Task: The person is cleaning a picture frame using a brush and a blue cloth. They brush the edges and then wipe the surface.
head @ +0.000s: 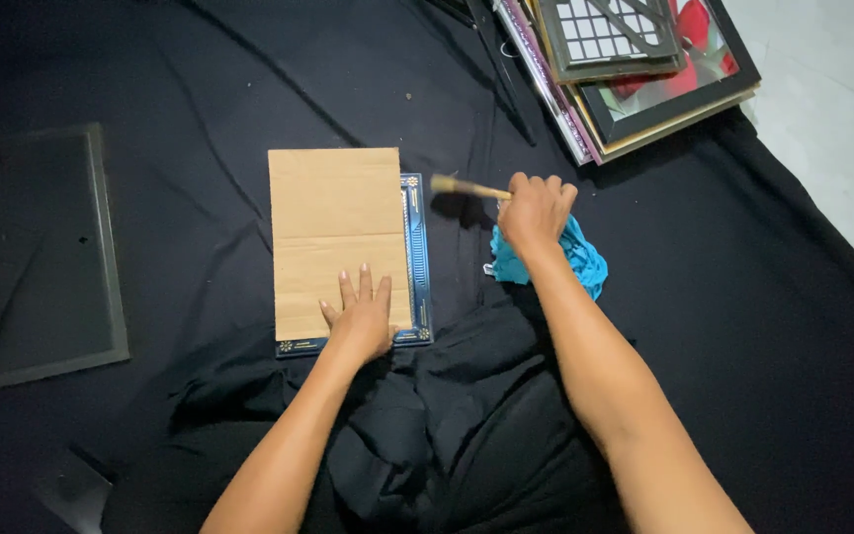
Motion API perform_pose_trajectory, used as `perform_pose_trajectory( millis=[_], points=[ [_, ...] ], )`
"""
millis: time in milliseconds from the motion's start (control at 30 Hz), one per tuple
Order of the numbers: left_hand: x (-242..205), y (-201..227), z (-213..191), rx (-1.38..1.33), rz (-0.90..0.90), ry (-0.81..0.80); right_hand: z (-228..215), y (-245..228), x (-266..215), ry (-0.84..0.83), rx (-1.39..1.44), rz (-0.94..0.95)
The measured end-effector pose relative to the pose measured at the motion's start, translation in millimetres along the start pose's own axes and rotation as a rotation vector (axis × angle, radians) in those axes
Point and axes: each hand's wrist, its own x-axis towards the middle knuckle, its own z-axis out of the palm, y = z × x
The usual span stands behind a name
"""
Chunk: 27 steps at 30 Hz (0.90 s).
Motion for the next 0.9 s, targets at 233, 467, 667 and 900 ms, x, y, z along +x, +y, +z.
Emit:
perform_pose_trajectory(
  millis=[233, 467, 667, 900],
  points=[
    [3, -3, 4, 0.005, -0.002, 0.012, 9, 12, 11, -0.211, 0.348, 0.173],
    [2, -3, 3, -0.015, -0.003, 0.009, -16, 17, 9, -0.333, 0.676, 0.331],
    [2, -4, 5, -0.02, 0.008, 0.024, -26, 6, 6, -0.21, 0.853, 0.326],
    [4, -6, 7, -0.021, 0.013, 0.031, -54, -9, -6, 0.016, 1.017, 0.332]
  ],
)
